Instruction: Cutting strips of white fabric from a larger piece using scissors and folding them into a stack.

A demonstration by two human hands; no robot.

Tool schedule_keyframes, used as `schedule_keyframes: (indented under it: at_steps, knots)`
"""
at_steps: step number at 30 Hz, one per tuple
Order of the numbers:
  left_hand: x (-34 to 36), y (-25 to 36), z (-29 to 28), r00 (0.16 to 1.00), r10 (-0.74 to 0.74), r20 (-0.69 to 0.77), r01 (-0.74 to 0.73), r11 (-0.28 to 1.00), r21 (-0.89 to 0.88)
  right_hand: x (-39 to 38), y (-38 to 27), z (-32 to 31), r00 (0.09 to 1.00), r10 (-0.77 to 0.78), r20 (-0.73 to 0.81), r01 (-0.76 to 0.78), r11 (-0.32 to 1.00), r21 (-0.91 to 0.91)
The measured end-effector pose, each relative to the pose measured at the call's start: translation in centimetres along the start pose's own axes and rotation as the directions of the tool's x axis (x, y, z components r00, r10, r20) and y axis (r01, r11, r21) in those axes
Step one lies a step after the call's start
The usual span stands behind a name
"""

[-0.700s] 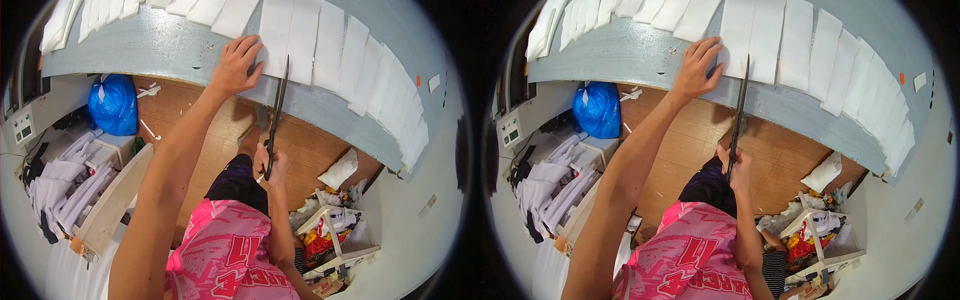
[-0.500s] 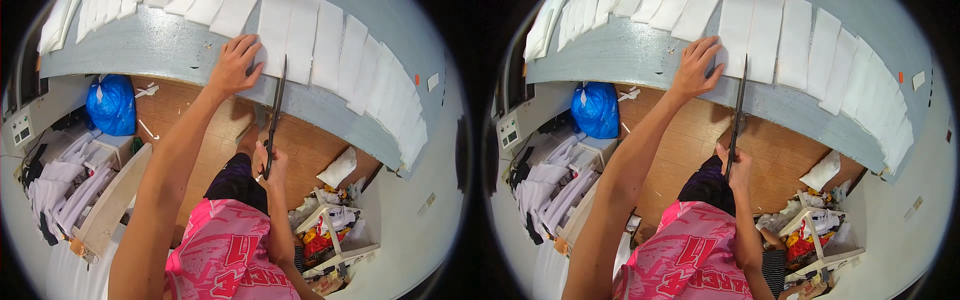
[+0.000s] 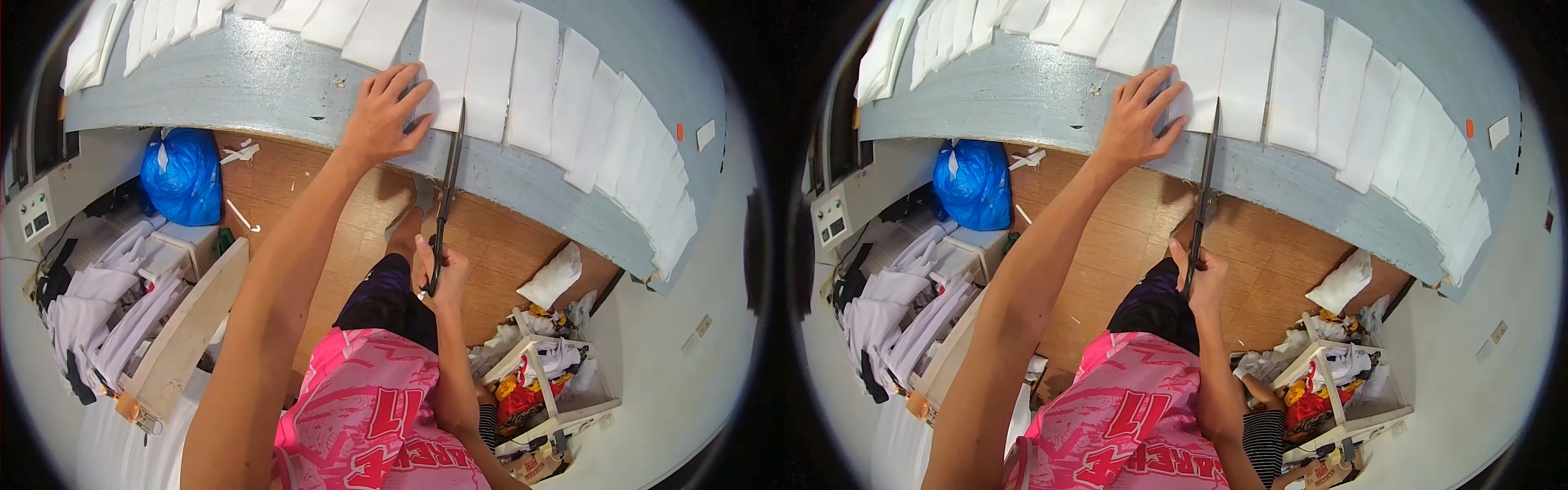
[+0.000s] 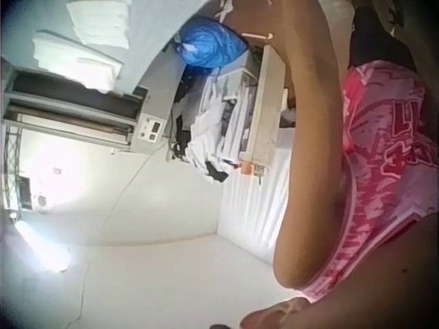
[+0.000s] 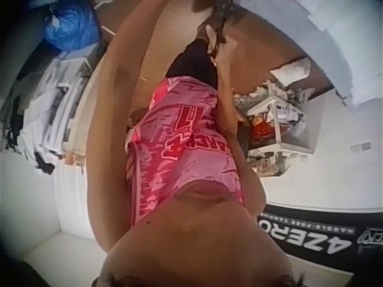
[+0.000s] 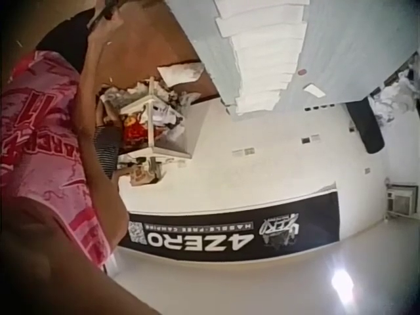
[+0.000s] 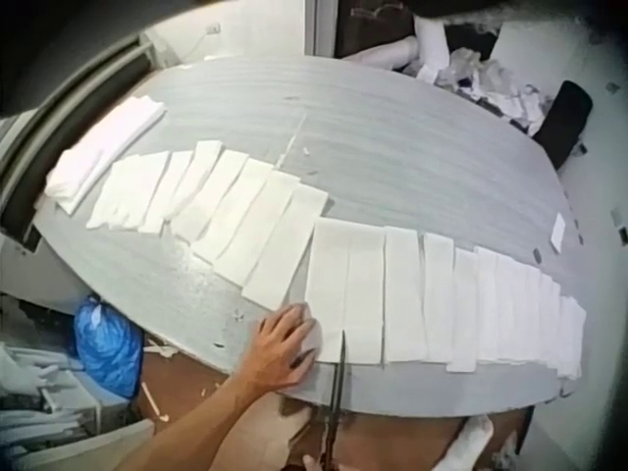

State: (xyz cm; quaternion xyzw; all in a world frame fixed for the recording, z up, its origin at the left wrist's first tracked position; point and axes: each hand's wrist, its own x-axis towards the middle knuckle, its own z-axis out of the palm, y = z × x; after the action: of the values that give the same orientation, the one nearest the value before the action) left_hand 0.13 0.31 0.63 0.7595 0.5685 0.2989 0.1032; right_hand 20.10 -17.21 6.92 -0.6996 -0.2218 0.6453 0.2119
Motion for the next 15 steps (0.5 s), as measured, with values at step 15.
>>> schedule_keyframes:
  at_steps: [15]
  knots:
    - [0.2,0.1,-0.4,1.0,0.011,0.005,-0.011,1.0,-0.014,1.6,-1.9,0.4,0.999,-0.029,0.024,0.029,1.0,-0.007]
